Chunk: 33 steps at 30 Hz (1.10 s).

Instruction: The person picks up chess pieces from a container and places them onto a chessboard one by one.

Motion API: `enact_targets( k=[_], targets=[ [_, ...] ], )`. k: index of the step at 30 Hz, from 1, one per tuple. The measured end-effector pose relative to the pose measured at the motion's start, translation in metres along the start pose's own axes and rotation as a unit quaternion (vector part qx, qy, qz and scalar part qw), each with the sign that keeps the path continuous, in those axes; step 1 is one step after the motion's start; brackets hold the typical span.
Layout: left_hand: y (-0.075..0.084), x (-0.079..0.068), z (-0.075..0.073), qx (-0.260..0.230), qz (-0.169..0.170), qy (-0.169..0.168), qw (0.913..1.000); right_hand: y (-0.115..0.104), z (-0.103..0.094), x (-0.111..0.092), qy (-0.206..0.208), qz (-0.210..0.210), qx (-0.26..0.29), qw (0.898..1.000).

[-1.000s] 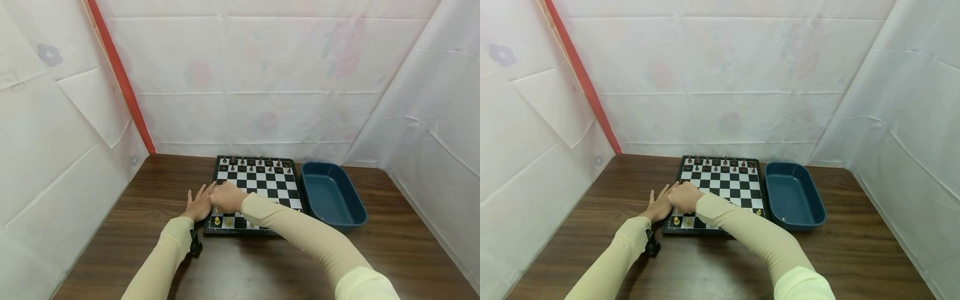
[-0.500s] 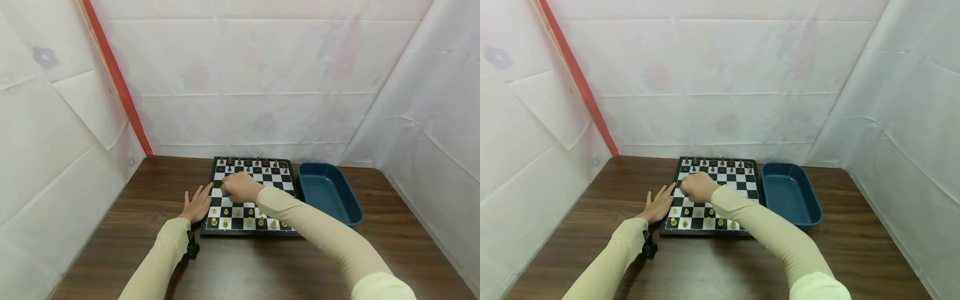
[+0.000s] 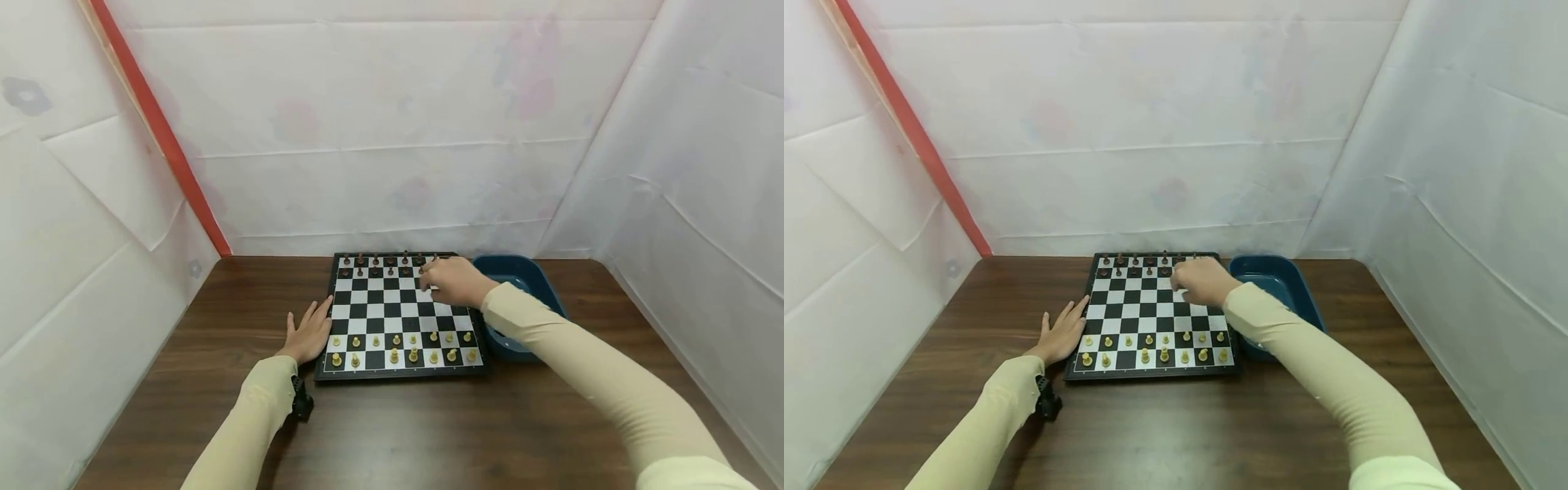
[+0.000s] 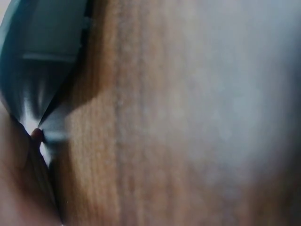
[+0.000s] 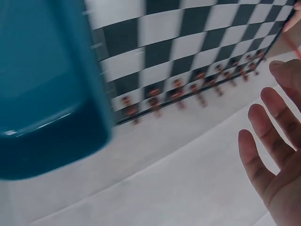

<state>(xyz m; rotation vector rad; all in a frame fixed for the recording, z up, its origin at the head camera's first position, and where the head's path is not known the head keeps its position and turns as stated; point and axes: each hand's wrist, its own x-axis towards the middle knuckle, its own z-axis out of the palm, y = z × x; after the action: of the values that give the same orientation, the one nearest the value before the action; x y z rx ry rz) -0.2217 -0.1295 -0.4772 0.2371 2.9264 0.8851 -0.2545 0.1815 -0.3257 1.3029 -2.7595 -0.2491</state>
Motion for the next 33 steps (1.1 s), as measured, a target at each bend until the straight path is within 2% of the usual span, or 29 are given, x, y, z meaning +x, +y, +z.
enact_targets(
  k=[8, 13, 17, 21, 25, 29, 33],
  targets=[
    [-0.003, -0.003, -0.006, 0.003, -0.004, -0.004, 1.0000, 0.029, 0.006, -0.047, -0.014, 0.059, 0.001, 0.998],
    [-0.003, -0.003, -0.008, 0.005, -0.002, -0.006, 1.0000, 0.043, 0.019, -0.078, -0.011, 0.074, 0.005, 0.997],
    [-0.003, -0.004, -0.008, 0.005, -0.004, -0.010, 0.9999, 0.051, 0.033, -0.096, -0.013, 0.082, 0.008, 0.997],
    [-0.003, -0.005, -0.009, 0.003, -0.004, -0.008, 0.9999, 0.051, 0.047, -0.105, -0.032, 0.080, 0.018, 0.996],
    [-0.003, -0.005, -0.009, 0.002, -0.005, -0.007, 1.0000, 0.046, 0.059, -0.107, -0.079, 0.059, 0.046, 0.994],
    [-0.005, -0.004, -0.007, 0.001, -0.004, -0.009, 0.9999, 0.041, 0.064, -0.109, -0.129, 0.050, 0.089, 0.986],
    [-0.005, -0.003, -0.007, -0.001, 0.000, -0.008, 1.0000, 0.040, 0.064, -0.112, -0.155, 0.064, 0.123, 0.978]
  ],
)
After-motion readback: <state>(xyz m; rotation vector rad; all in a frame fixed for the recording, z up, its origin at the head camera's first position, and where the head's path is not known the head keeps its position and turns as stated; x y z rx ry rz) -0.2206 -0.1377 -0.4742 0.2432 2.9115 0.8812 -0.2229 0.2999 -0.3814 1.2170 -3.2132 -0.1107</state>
